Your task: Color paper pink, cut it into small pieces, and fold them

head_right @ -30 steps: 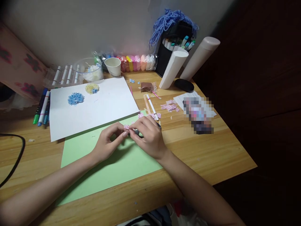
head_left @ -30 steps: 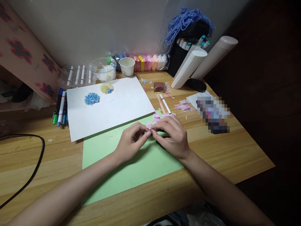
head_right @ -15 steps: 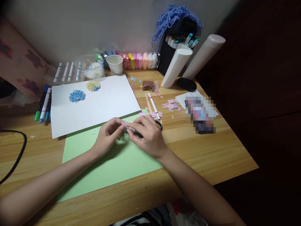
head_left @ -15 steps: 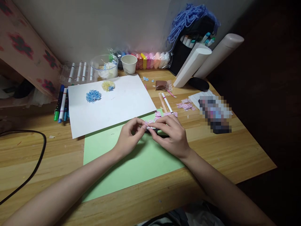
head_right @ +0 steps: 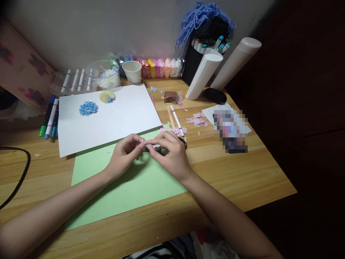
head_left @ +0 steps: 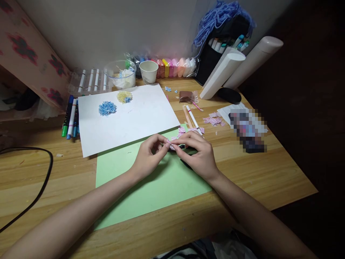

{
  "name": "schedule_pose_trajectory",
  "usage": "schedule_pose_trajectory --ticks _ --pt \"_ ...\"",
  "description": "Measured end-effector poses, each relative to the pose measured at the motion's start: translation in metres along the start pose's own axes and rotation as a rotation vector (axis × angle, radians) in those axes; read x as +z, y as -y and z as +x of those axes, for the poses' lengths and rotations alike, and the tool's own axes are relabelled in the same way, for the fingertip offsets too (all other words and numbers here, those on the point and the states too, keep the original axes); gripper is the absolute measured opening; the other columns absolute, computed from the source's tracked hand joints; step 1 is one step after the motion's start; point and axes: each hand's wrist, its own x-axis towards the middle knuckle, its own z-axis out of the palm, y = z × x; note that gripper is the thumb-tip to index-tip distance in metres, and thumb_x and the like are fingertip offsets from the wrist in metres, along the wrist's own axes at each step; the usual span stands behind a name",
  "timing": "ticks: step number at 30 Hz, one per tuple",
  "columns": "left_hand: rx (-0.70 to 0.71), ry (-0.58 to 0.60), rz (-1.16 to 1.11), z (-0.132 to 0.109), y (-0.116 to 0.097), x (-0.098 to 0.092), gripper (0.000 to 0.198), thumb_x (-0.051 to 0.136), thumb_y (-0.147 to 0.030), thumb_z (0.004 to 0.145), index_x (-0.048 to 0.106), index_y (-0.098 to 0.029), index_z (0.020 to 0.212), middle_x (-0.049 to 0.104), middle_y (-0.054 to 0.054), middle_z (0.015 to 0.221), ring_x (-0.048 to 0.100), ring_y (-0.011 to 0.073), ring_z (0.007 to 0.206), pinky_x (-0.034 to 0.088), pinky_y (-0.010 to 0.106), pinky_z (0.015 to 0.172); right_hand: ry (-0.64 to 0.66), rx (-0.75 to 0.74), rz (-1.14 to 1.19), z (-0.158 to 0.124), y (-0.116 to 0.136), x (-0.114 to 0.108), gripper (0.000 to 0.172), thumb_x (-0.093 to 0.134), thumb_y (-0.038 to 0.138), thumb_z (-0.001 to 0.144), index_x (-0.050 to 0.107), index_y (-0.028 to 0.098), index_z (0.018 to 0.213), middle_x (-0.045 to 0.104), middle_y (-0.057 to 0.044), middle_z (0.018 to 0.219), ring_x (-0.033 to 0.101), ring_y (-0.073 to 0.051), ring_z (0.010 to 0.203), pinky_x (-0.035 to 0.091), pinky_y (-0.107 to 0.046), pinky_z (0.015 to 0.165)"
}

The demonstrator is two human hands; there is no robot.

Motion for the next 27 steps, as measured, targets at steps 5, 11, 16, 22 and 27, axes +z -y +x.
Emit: schedule_pose_trajectory --ticks 5,11,16,22,27 --pt "-0.007 0.012 0.023 -0.0001 0.0005 -0.0002 0.024 0.059 -0.041 0.085 0.058 -0.016 0.083 0.054 0.000 0.066 0.043 0.0094 0.055 0.034 0.022 0.051 -0.004 0.020 0.001 0.0002 0.0014 0.0000 0.008 0.065 0.020 0.082 0.071 0.024 0.086 0.065 -0.003 0.079 0.059 -0.018 0.078 0.047 -0.033 0.071" --pt "0.000 0.002 0.071 -0.0004 -0.0016 0.0006 0.023 0.058 -0.040 0.086 0.058 -0.017 0.083 0.048 -0.003 0.061 0.039 0.0092 0.052 0.031 0.022 0.050 0.006 0.067 0.070 0.0016 0.0024 0.0002 0.006 0.065 0.019 0.082 0.070 0.022 0.082 0.065 -0.002 0.078 0.058 -0.016 0.075 0.046 -0.031 0.066" --pt "-0.015 0.005 0.075 -0.0012 -0.0033 0.0010 0.020 0.058 -0.037 0.085 0.058 -0.016 0.083 0.044 -0.004 0.058 0.037 0.0089 0.051 0.028 0.021 0.048 0.018 0.126 0.123 0.0028 0.0020 0.0009 0.007 0.065 0.020 0.082 0.071 0.022 0.082 0.066 -0.003 0.078 0.060 -0.018 0.076 0.048 -0.031 0.067" --pt "-0.023 -0.026 0.095 -0.0009 -0.0007 0.0010 0.022 0.061 -0.038 0.084 0.060 -0.016 0.083 0.039 -0.006 0.052 0.034 0.0086 0.048 0.026 0.021 0.048 0.048 0.195 0.216 0.0040 0.0019 0.0011 0.010 0.064 0.024 0.083 0.074 0.022 0.084 0.066 -0.005 0.078 0.060 -0.019 0.076 0.048 -0.031 0.064" --pt "-0.026 -0.041 0.093 -0.0008 -0.0010 0.0005 0.023 0.062 -0.039 0.083 0.060 -0.016 0.082 0.041 -0.006 0.053 0.032 0.0081 0.047 0.025 0.021 0.047 0.069 0.225 0.254 0.0041 0.0017 0.0012 0.013 0.063 0.023 0.083 0.076 0.023 0.087 0.067 -0.005 0.080 0.060 -0.018 0.076 0.047 -0.030 0.063"
